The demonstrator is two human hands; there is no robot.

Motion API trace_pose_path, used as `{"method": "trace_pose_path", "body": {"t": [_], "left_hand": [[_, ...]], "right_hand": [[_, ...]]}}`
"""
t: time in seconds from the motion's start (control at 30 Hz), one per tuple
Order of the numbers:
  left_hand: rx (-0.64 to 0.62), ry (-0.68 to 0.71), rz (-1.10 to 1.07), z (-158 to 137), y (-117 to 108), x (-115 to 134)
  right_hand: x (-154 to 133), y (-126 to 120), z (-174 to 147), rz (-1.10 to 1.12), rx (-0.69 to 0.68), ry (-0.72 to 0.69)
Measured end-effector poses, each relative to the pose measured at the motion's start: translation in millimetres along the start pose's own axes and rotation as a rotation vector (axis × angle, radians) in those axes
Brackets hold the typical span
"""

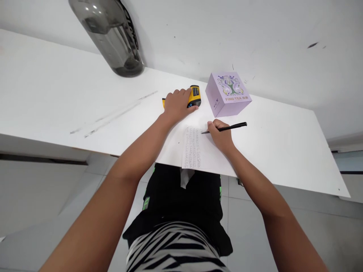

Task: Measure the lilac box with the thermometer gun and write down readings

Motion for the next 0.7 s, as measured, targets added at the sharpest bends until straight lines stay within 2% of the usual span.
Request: {"method": "trace_pose_path", "body": {"t": [0.2, 0.4, 0.7], "left_hand": [[0.006, 0.013, -0.002, -1.9, -1.2, 0.9], [0.019, 0.021, -0.012, -1.8, -0.6, 1.3], [-0.025, 0.022, -0.012, -1.9, 1.6, 0.8]], "right_hand": [[0.3, -0.4, -0.1, -0.011, -0.036, 0.023], [1.7, -1.2, -0.6, -0.013, 0.004, 0.006], [1.3, -2.3, -0.9, 0.020, 0.035, -0.003]]}}
Point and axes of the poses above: each hand's wrist, its own z-axis towards the middle knuckle, its own y-axis out of the palm, x = y × z, the point moved 3 cm from there along z, towards the middle knuckle, and after that the axes turned 11 degrees about z, right-handed, at the moved point
